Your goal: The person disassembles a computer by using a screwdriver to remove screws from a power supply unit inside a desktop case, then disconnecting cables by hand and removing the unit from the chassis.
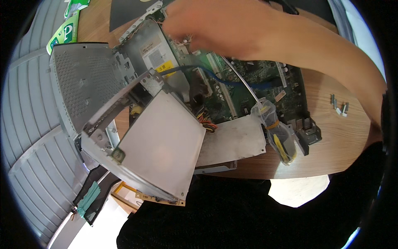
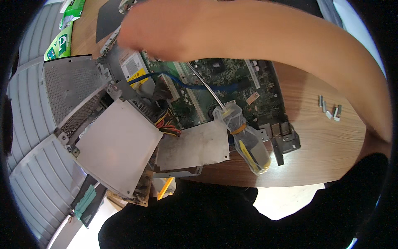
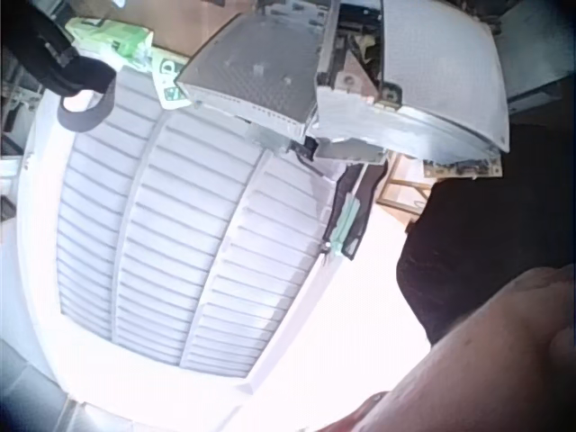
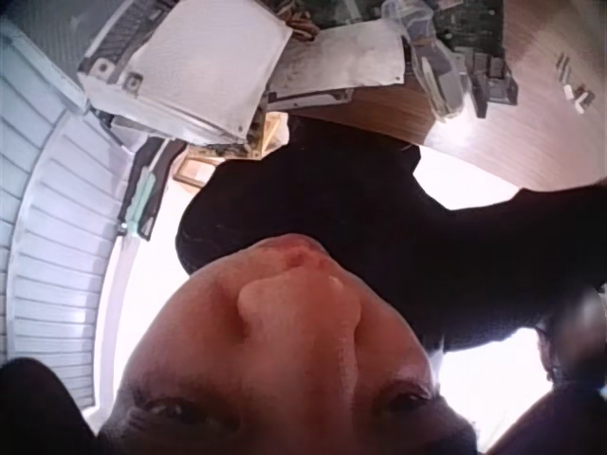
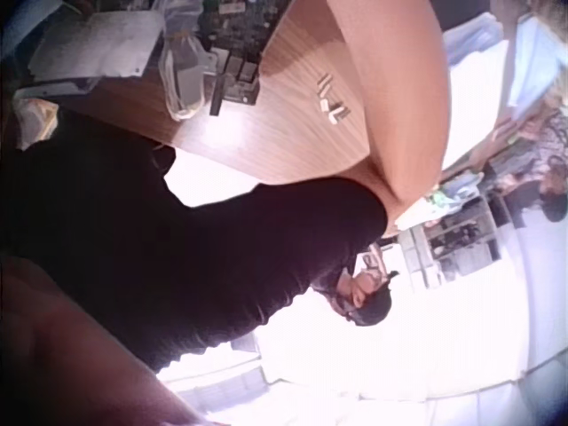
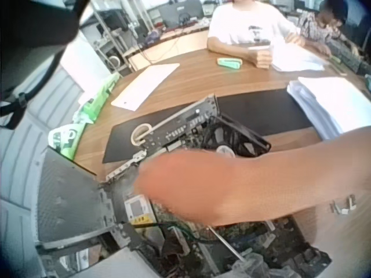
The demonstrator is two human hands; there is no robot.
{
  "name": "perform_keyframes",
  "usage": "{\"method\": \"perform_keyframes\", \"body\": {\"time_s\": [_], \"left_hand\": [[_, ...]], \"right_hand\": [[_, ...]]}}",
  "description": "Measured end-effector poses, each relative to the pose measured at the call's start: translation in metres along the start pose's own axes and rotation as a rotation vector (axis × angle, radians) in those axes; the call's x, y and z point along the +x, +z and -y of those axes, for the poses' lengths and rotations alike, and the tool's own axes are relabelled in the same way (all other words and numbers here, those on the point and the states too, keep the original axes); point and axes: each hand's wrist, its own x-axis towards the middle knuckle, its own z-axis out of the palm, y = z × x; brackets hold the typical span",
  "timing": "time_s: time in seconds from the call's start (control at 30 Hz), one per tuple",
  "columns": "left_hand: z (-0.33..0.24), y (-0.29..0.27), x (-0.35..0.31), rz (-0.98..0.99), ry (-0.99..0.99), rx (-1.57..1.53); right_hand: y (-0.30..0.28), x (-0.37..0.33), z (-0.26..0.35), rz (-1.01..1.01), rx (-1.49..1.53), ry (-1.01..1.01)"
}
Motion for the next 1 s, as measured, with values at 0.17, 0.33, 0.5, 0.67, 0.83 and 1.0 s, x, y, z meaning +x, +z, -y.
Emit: {"method": "perform_keyframes", "body": {"time_s": [0.17, 0.33, 0.5, 0.67, 0.83, 1.0], "left_hand": [[-0.003, -0.006, -0.001, 0.058, 0.015, 0.001], [-0.007, -0.010, 0.000, 0.092, 0.018, 0.009], [-0.007, -0.011, 0.003, 0.107, 0.030, 0.002], [-0.005, -0.010, 0.002, 0.107, 0.040, -0.005], [-0.002, -0.006, 0.005, 0.106, 0.088, -0.034], [0.008, -0.003, 0.028, 0.188, 0.228, -0.119]], "right_hand": [[0.009, -0.045, 0.006, -0.109, -0.144, 0.090], [0.010, -0.046, 0.003, 0.017, 0.187, 0.122], [0.015, -0.044, 0.012, 0.147, 0.142, 0.265], [0.016, -0.036, 0.018, 0.255, 0.149, 0.308], [-0.003, -0.039, 0.028, 0.285, 0.120, 0.345], [-0.037, -0.090, 0.102, 0.016, 0.616, 0.390]]}}
